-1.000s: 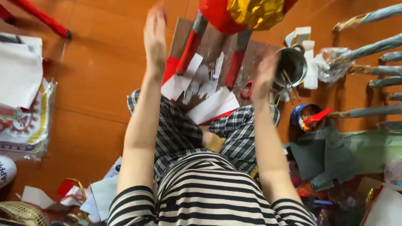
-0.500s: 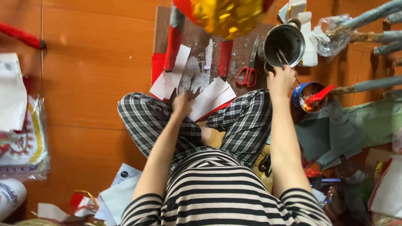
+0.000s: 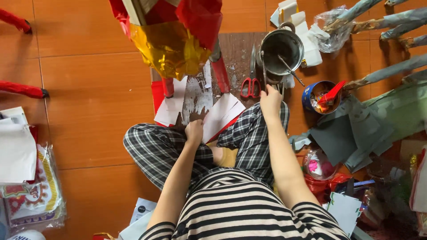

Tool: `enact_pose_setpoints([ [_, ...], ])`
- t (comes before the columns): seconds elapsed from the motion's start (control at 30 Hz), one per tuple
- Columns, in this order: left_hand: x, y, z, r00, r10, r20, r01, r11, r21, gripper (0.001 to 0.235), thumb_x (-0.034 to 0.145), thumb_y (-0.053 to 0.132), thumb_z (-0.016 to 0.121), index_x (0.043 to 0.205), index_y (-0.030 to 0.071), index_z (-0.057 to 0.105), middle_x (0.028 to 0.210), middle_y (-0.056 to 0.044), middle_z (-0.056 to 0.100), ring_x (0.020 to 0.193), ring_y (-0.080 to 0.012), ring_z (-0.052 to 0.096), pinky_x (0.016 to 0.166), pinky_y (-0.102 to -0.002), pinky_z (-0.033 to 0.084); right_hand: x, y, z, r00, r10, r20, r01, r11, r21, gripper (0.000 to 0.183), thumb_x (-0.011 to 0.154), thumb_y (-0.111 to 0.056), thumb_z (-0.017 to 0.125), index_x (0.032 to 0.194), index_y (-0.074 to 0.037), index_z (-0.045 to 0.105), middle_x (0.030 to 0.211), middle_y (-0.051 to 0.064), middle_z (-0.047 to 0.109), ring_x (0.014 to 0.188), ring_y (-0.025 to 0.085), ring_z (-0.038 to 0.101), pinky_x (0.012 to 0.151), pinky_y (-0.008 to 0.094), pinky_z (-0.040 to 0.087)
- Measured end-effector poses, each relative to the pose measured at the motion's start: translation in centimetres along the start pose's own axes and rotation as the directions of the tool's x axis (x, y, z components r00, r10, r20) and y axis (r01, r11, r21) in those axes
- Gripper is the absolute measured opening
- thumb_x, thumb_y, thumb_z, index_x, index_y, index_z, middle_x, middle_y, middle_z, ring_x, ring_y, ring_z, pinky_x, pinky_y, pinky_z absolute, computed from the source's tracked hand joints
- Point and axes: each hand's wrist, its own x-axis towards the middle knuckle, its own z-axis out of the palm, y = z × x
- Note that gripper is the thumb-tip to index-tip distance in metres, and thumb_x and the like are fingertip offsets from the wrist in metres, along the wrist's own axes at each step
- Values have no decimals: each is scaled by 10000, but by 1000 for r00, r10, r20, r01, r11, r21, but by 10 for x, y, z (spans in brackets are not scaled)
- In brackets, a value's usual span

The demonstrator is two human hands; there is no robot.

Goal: Constructing and decorating paper mache animal models using paper strips and glue.

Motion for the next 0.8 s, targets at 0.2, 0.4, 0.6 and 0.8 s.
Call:
enact_pose_setpoints([
  [0.2, -2, 21, -34, 961, 42, -273, -43, 999, 1, 316, 927, 298, 642, 1171, 113, 722, 1131, -165, 673, 1120, -381, 607, 928, -489, 515, 10, 49, 55, 791, 347, 504, -611, 416, 673, 288, 1057, -247, 544, 1239, -64, 671, 787, 3, 658, 634, 148, 618, 468, 300, 432],
  [0.4, 37, -5, -25, 926, 68, -371, -6, 986, 167, 690, 969, 347, 617, 1502, -52, 435, 1578, -249, 406, 1480, -408, 346, 1201, -517, 286, 21, 73, 60, 727, 224, 649, -682, 123, 721, 364, 1109, -312, 496, 1234, -15, 665, 776, -1, 561, 669, 137, 523, 503, 257, 384],
  [0.6, 23, 4, -15, 980, 58, -192, -13, 974, 224, 796, 957, 448, 598, 1526, -55, 359, 1597, -292, 308, 1483, -422, 269, 1199, -545, 232, 9, 65, 45, 817, 123, 564, -573, 60, 817, 314, 1120, -286, 506, 1312, -74, 636, 785, -7, 522, 666, 115, 484, 488, 218, 336],
  [0.8, 32, -1, -14, 981, 21, -191, -9, 998, 63, 666, 1070, 455, 511, 1590, 51, 410, 1655, -204, 365, 1548, -355, 339, 1275, -522, 279, 4, 61, 37, 825, 65, 561, -562, -10, 827, 270, 1115, -286, 514, 1347, -194, 618, 768, -3, 511, 632, 113, 467, 449, 206, 296],
])
